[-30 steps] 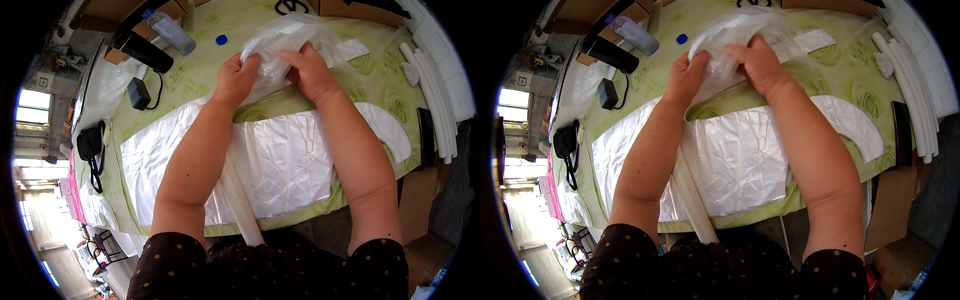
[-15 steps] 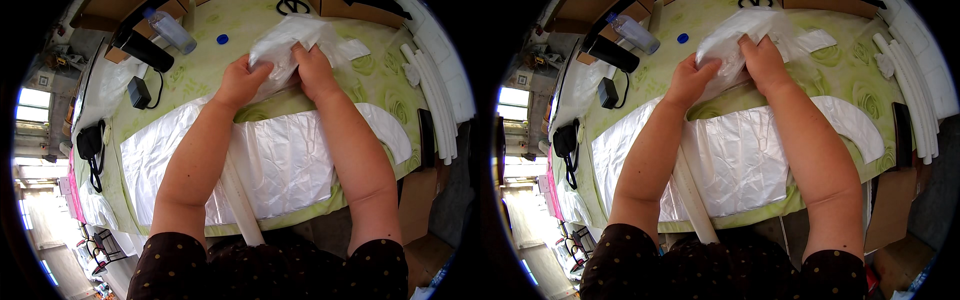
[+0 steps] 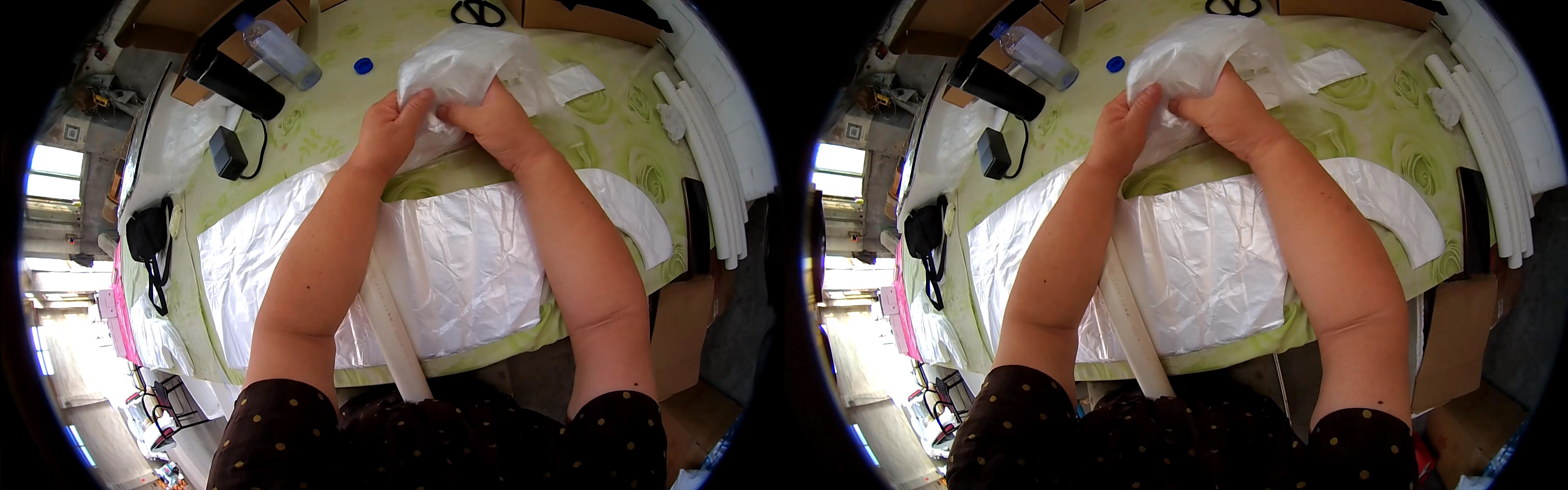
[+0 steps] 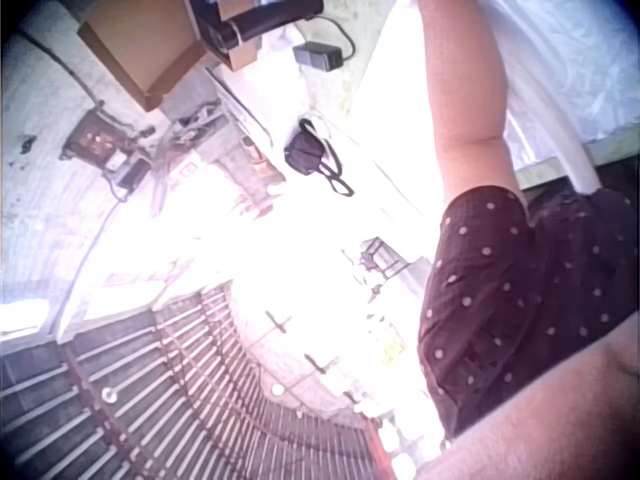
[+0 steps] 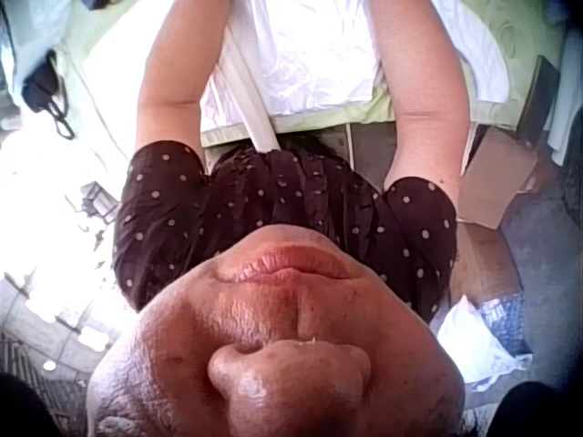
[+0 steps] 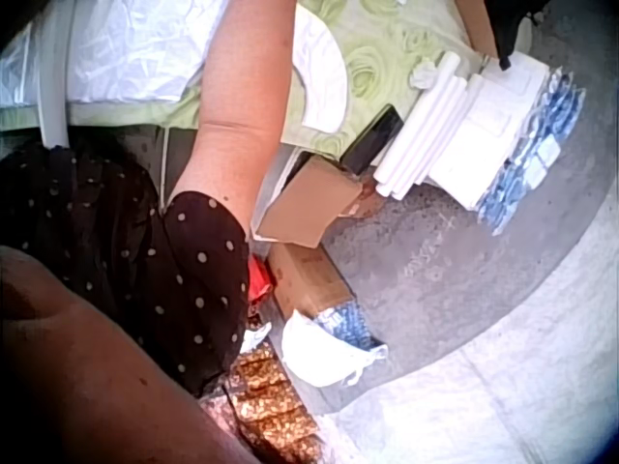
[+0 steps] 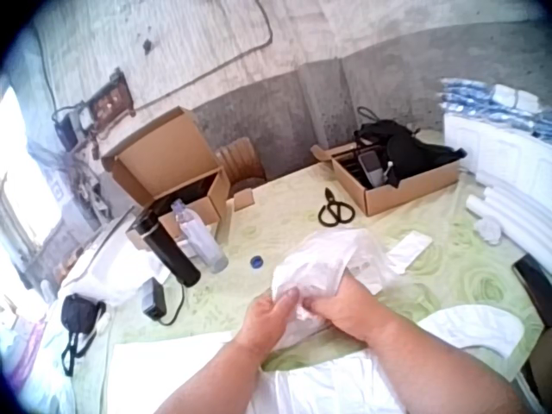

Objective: The person wraps small items in white plastic film on a table, folds the edges, and places the wrapped items into a white tray. The person repeats this process for multiple items.

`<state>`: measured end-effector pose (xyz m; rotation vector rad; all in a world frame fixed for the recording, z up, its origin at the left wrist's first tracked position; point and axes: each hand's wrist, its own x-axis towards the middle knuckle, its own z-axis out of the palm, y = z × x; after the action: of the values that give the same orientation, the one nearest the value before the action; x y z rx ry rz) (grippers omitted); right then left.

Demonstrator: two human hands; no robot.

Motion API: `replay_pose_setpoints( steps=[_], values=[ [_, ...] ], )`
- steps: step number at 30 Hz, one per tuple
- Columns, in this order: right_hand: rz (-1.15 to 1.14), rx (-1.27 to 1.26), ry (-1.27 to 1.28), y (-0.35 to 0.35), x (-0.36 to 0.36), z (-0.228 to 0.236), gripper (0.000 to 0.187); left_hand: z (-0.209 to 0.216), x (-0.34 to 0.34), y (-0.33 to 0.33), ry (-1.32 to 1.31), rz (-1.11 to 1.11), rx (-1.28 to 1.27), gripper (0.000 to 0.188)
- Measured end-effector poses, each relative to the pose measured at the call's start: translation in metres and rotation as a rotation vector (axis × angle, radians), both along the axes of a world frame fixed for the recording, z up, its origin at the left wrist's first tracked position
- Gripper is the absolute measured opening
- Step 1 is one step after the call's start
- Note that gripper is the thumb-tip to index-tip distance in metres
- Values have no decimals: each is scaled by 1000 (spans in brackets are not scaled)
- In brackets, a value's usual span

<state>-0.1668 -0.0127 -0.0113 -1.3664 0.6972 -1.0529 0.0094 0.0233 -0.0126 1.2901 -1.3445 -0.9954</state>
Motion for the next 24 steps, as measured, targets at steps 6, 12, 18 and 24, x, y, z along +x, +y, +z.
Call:
replay_pose_setpoints(
  steps=[6, 12, 18, 24],
  values=[
    [-245, 153, -57, -2, 0, -2, 48, 14, -7, 7, -170, -23, 131, 46],
    [-336, 528, -581, -21, -14, 0, 55, 7, -6, 5, -9, 2, 133, 37],
    [-31, 217, -180, 0, -3, 2, 51, 6, -4, 1, 107, 32, 88, 32],
    [-131, 128, 29, -3, 1, -4, 49, 7, -2, 2, 207, 64, 92, 32]
  ],
)
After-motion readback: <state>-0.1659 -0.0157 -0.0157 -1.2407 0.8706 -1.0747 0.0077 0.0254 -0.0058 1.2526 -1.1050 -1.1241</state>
